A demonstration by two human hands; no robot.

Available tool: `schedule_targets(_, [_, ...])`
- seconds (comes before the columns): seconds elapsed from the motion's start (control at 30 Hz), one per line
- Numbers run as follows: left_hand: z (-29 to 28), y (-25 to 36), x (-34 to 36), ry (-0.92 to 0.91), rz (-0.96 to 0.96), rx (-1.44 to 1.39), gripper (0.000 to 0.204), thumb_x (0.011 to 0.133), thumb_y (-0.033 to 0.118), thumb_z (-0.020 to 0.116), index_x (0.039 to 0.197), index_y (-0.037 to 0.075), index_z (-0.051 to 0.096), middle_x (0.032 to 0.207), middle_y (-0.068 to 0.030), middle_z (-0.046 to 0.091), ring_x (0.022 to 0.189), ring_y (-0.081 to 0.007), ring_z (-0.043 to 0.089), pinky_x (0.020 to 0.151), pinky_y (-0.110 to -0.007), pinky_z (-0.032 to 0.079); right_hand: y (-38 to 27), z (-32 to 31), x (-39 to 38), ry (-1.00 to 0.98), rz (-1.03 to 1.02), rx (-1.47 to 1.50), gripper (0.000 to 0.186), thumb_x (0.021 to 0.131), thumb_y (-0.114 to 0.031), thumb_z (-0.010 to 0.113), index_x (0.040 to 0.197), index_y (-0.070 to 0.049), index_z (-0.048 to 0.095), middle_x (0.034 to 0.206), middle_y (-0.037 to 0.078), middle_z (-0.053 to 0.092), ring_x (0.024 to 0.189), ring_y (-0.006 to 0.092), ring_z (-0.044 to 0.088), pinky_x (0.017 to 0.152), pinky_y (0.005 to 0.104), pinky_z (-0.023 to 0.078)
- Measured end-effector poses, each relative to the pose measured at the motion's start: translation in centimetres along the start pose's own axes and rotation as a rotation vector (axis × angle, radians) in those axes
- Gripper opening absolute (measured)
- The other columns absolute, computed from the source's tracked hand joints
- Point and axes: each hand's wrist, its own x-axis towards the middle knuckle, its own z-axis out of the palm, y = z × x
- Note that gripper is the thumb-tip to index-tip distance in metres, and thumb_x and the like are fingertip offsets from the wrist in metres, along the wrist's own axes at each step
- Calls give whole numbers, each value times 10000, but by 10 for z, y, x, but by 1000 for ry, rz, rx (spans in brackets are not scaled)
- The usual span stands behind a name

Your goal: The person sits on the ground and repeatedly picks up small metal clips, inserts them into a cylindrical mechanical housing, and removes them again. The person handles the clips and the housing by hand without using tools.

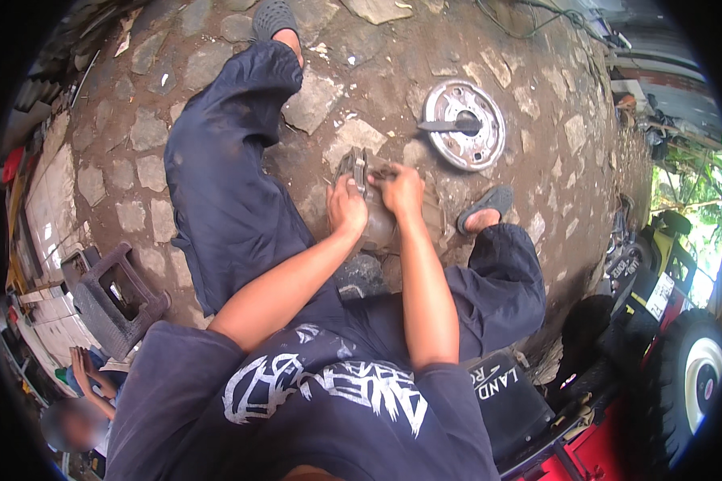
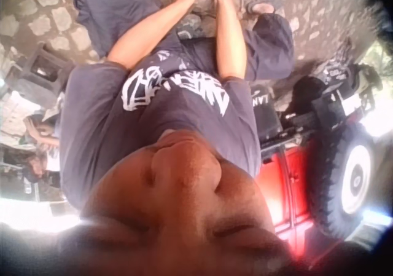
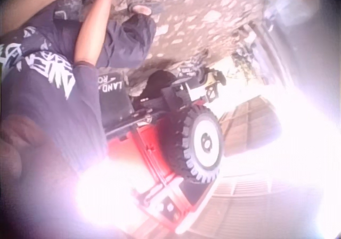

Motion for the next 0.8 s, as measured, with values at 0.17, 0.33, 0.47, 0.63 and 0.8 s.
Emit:
schedule_targets(0.17, [-2,6,-8,-12,-1,22,417,1081,350,429,1406,147,592,1475,-324,498,1401,-477,443,1174,-516,350,9,2,8,47,-176,-72,339,752,-340,909,1001,-127,822,956,130,790,913,310,763,838,407,568])
schedule_targets(0.33, [2,-1,3,12,-1,46,428,1084,352,426,1429,155,584,1519,-316,469,1434,-460,424,1192,-513,334,-9,-14,5,-82,-95,-24,331,756,-327,898,989,-110,804,944,154,780,930,342,758,866,435,570])
schedule_targets(0.47, [3,-1,0,6,-23,40,421,1084,349,427,1407,145,603,1495,-301,499,1414,-464,446,1189,-510,341,-8,-5,5,26,-288,-46,268,768,-259,871,956,-85,793,914,163,775,928,357,746,892,431,561])
schedule_targets(0.63, [5,-2,3,58,53,47,403,1074,335,440,1375,135,620,1357,-268,580,1307,-453,528,1121,-511,399,-7,-23,-8,-34,-200,2,257,795,-237,843,986,-75,785,969,160,777,960,356,737,911,433,546])
schedule_targets(0.8, [3,-8,-5,33,48,61,409,1072,343,435,1373,137,620,1344,-256,584,1290,-448,540,1102,-513,414,7,0,-1,59,-309,-63,305,793,-284,856,997,-71,783,955,175,772,944,387,729,940,460,531])
